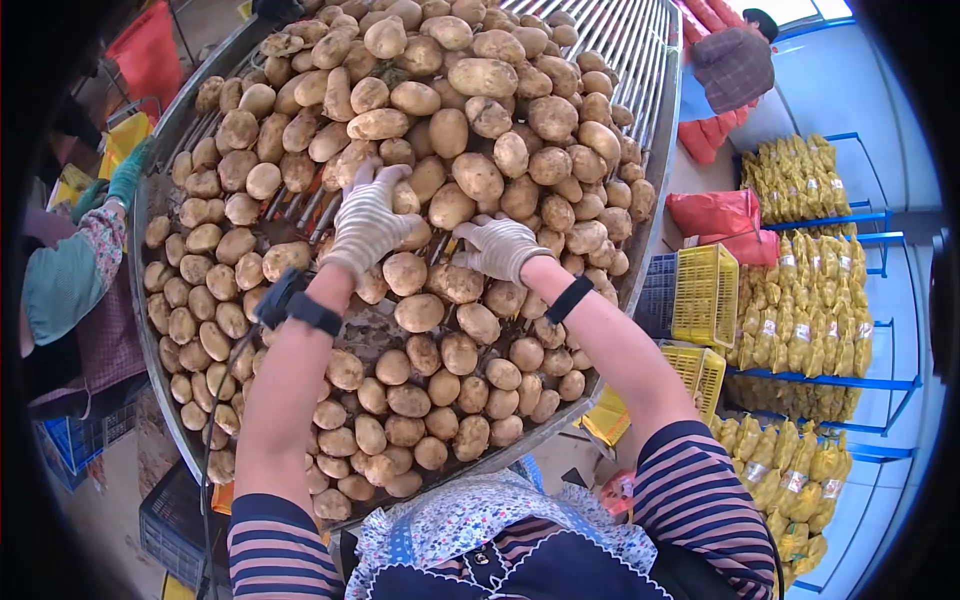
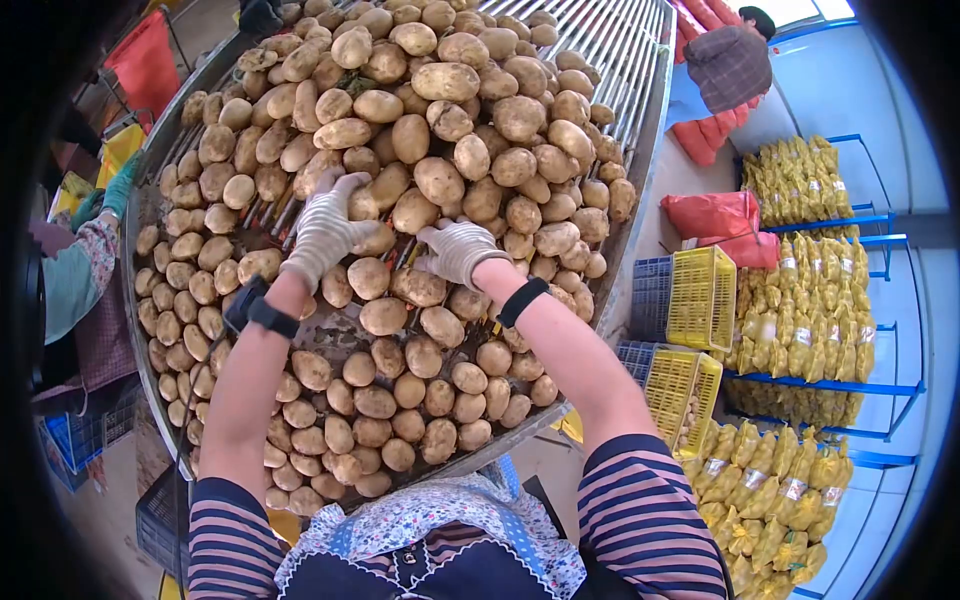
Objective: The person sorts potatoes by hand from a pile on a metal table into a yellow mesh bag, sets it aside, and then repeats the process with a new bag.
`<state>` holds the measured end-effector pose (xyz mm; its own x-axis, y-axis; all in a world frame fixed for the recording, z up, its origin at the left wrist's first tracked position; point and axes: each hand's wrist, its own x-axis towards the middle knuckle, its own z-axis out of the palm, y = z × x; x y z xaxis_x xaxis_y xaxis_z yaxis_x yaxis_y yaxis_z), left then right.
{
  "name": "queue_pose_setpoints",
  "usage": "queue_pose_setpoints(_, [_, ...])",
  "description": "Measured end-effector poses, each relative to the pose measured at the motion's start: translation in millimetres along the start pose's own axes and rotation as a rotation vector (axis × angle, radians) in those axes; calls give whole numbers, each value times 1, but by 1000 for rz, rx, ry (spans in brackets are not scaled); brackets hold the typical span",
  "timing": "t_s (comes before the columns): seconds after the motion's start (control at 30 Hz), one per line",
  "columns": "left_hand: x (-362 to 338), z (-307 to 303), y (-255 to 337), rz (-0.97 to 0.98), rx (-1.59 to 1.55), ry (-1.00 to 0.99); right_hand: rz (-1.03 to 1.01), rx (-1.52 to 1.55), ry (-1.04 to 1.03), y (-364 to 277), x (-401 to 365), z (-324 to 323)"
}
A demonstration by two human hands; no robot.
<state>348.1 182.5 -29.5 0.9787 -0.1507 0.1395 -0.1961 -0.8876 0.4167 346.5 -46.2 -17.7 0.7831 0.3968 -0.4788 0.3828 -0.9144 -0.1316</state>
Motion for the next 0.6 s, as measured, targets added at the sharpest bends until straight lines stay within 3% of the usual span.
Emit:
queue_pose_setpoints(0.07, [-20,-16,-5,-450,-1399,-248,19,110,11,1,-1,0])
queue_pose_setpoints(0.13, [-57,-24,3,-544,-1937,-90,41,86,28,-4,-2,-2])
queue_pose_setpoints(0.2, [-95,-16,-3,-539,-2340,-71,80,112,2,-13,-8,-8])
queue_pose_setpoints(0.3, [-133,-11,-3,-668,-2548,21,20,266,395,-38,-36,-5])
queue_pose_setpoints(0.33, [-139,-11,-2,-694,-2637,-8,14,255,378,-53,-44,-8])
queue_pose_setpoints(0.4, [-147,-8,-1,-712,-2732,-49,-136,1128,112,-81,-49,-12])
queue_pose_setpoints(0.43, [-147,-3,0,-755,-2707,7,-135,1120,117,-84,-43,-14])
queue_pose_setpoints(0.5, [-147,1,-1,-833,-2651,120,-217,335,359,-85,-20,-24])
queue_pose_setpoints(0.53, [-151,-1,-3,-823,-2651,124,-223,332,364,-84,-4,-23])
queue_pose_setpoints(0.6, [-163,-6,-10,-660,-2704,5,-38,22,243,-85,29,-13])
